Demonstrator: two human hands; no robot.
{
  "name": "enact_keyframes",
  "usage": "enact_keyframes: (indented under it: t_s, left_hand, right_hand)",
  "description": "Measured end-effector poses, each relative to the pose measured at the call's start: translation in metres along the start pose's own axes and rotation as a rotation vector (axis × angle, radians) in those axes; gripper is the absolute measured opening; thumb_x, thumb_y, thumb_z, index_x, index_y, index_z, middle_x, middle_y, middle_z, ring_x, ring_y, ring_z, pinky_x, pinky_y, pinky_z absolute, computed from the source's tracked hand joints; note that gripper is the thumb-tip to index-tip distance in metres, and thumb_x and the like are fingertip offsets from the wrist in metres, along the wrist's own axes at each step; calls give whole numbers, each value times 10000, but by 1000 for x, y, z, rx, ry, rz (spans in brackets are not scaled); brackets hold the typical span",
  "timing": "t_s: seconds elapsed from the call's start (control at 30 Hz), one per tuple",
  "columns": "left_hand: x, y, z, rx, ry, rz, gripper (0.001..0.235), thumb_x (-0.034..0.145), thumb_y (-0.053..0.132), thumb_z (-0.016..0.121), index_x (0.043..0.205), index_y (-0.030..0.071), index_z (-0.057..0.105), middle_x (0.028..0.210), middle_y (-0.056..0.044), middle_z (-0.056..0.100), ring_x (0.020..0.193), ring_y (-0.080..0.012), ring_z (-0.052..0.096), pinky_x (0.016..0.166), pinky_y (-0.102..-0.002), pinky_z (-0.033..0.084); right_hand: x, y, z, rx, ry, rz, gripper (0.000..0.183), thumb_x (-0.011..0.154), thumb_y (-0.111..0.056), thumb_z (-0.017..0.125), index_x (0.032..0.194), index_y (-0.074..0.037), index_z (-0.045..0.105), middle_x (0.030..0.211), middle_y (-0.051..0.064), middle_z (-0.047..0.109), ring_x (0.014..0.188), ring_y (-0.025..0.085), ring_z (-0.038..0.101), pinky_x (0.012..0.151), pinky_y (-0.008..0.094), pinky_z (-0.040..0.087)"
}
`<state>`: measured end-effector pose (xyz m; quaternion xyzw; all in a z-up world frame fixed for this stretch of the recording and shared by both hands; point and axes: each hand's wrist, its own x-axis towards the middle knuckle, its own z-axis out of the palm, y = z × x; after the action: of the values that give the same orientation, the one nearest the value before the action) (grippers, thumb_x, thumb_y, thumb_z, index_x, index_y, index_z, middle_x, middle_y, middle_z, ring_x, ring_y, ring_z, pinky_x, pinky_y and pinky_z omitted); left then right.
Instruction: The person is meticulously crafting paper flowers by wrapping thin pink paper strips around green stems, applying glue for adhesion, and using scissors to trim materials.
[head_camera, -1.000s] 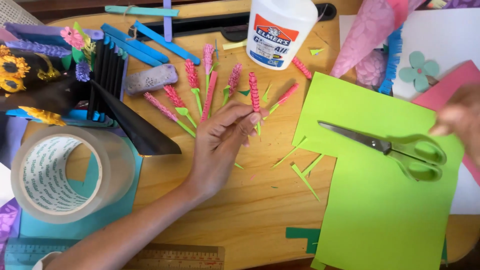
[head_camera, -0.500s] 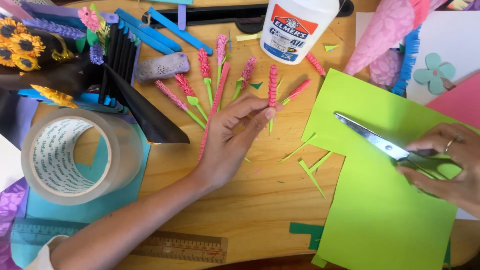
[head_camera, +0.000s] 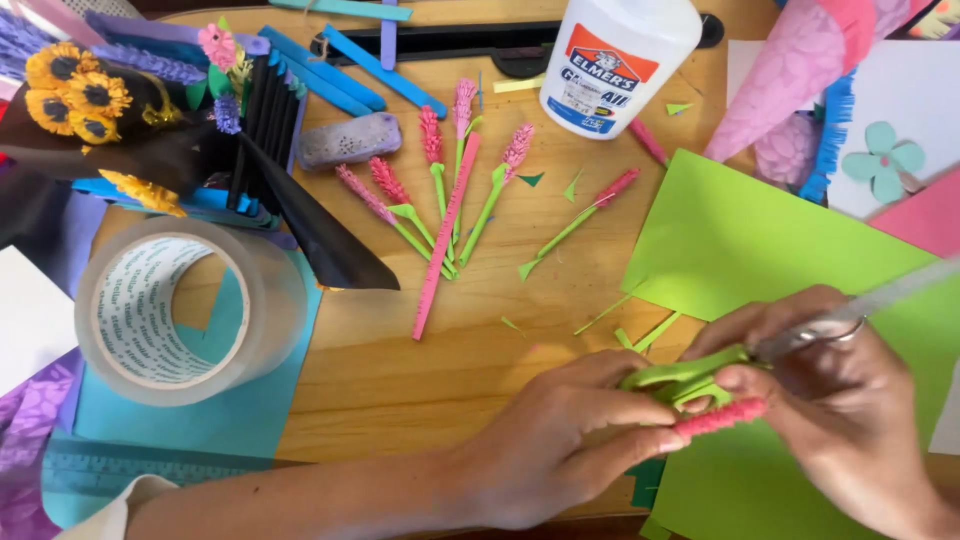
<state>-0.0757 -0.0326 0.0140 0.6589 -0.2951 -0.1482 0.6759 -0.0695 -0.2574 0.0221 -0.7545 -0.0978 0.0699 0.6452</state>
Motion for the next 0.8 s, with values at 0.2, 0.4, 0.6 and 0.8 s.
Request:
enact_keyframes:
  t_s: [0.2, 0.4, 0.6, 0.8]
  left_hand:
    - [0, 4, -5, 213, -106, 39, 135, 989, 153, 466, 1034, 88, 576, 856, -105, 524, 730, -284, 540, 612, -395, 400]
    - [6, -1, -13, 99, -92, 58, 154, 963, 109, 526, 1070, 48, 618, 837, -87, 606, 701, -208, 554, 613, -326, 422]
    - [6, -5, -16, 23, -88, 120, 180, 995, 109, 505, 1139, 59, 600, 921, -89, 626, 791, -219, 580, 686, -313, 423]
    - [8, 5, -16, 17, -132, 105, 172, 982, 118, 506, 1101, 40, 602, 903, -99, 632, 777, -211, 594, 689, -309, 445]
  right_hand:
    - [2, 4, -2, -73, 12, 30, 283, 785, -19, 607, 1048, -14, 503, 890, 138, 674, 792, 189, 717, 645, 263, 666]
    - [23, -15, -36, -397, -81, 119, 330, 704, -9, 707, 1029, -58, 678, 662, 42, 681, 436, 84, 474, 388, 186, 368]
    - [38, 29, -68, 672, -107, -38, 158, 915, -134, 713, 1066, -141, 760, 1209, -49, 682, 812, 58, 678, 703, 182, 455]
    - [45, -18, 2, 554, 2, 159, 434, 925, -336, 518, 1248, -46, 527, 1342, 190, 543, 1060, 268, 546, 1006, 410, 402]
